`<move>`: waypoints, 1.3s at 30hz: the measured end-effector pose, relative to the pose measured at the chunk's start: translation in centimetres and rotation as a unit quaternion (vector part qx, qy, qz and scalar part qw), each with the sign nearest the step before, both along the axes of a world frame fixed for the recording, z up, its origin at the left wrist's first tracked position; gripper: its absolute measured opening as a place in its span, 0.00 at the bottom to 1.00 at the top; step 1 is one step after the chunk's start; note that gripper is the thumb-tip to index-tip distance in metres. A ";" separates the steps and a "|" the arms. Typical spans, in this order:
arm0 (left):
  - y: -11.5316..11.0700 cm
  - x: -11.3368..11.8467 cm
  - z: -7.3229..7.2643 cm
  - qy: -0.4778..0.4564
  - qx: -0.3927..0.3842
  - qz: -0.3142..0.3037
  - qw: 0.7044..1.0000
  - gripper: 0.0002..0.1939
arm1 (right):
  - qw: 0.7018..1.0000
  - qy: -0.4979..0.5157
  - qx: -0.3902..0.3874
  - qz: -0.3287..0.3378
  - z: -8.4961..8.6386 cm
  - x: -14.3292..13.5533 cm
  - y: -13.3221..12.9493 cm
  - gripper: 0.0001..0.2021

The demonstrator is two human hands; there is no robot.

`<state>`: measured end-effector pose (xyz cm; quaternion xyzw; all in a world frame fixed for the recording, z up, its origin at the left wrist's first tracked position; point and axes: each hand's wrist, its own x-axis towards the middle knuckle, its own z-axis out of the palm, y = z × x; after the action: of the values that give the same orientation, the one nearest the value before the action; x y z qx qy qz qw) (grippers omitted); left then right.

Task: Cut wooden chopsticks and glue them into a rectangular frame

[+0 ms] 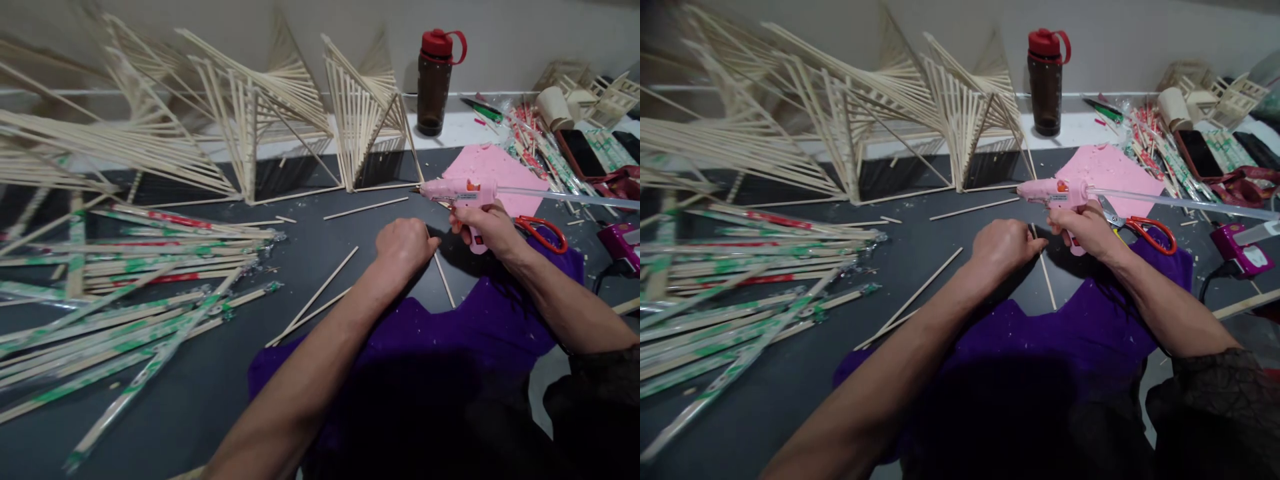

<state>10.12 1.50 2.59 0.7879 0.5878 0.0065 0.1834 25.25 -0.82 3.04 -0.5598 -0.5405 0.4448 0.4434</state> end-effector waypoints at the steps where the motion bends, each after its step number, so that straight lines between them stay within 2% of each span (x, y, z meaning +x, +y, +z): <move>1: 0.1 0.1 0.1 0.005 0.002 -0.001 1.000 0.17 | 1.000 0.001 0.004 0.002 0.0 0.0 0.0 0.11; 10: 0.5 0.2 0.6 0.015 -0.028 0.016 0.999 0.17 | 1.000 0.009 0.012 -0.009 0.2 0.0 -0.3 0.11; 15: 0.4 0.8 1.0 0.037 -0.006 -0.001 0.999 0.17 | 1.000 0.023 0.017 -0.010 0.3 -0.2 -0.3 0.11; 19: 1.0 1.0 1.0 0.039 -0.026 0.003 0.999 0.18 | 0.999 0.027 0.024 -0.010 0.1 0.0 -0.2 0.11; 23: 1.8 0.6 0.2 -0.022 -0.028 0.022 0.999 0.14 | 0.999 0.031 0.035 0.007 -0.3 0.4 0.0 0.11; 25: 2.0 0.0 -0.2 -0.095 -0.024 0.033 0.995 0.06 | 0.999 0.035 0.040 0.006 -0.4 0.5 0.0 0.12; 26: 2.1 -0.4 -0.4 -0.150 -0.034 0.044 0.987 0.05 | 0.998 0.039 0.045 0.002 -0.4 0.6 0.0 0.13; 27: 2.1 -0.9 -0.6 -0.221 -0.060 0.060 0.972 0.08 | 0.998 0.045 0.052 -0.001 -0.3 0.6 -0.1 0.13; 28: 2.1 -1.4 -0.8 -0.306 -0.092 0.080 0.944 0.10 | 0.997 0.053 0.060 -0.004 -0.2 0.6 -0.1 0.14; 31: 1.9 -2.7 -1.0 -0.541 -0.183 0.125 0.811 0.08 | 0.994 0.071 0.078 0.002 0.1 0.4 -0.2 0.14; 33: 1.7 -3.2 -1.1 -0.625 -0.214 0.123 0.741 0.06 | 0.995 0.071 0.076 0.006 0.3 0.3 -0.3 0.13; 35: 1.6 -3.4 -1.1 -0.661 -0.232 0.111 0.705 0.07 | 0.995 0.069 0.070 0.009 0.3 0.2 -0.4 0.13; 39: 1.6 -3.4 -1.2 -0.693 -0.250 0.107 0.668 0.11 | 0.995 0.068 0.068 0.014 0.1 0.1 -0.5 0.13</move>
<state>6.69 3.09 1.37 0.4132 0.3514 0.4230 0.7258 25.38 -1.30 3.11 -0.4893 -0.5456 0.4503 0.5100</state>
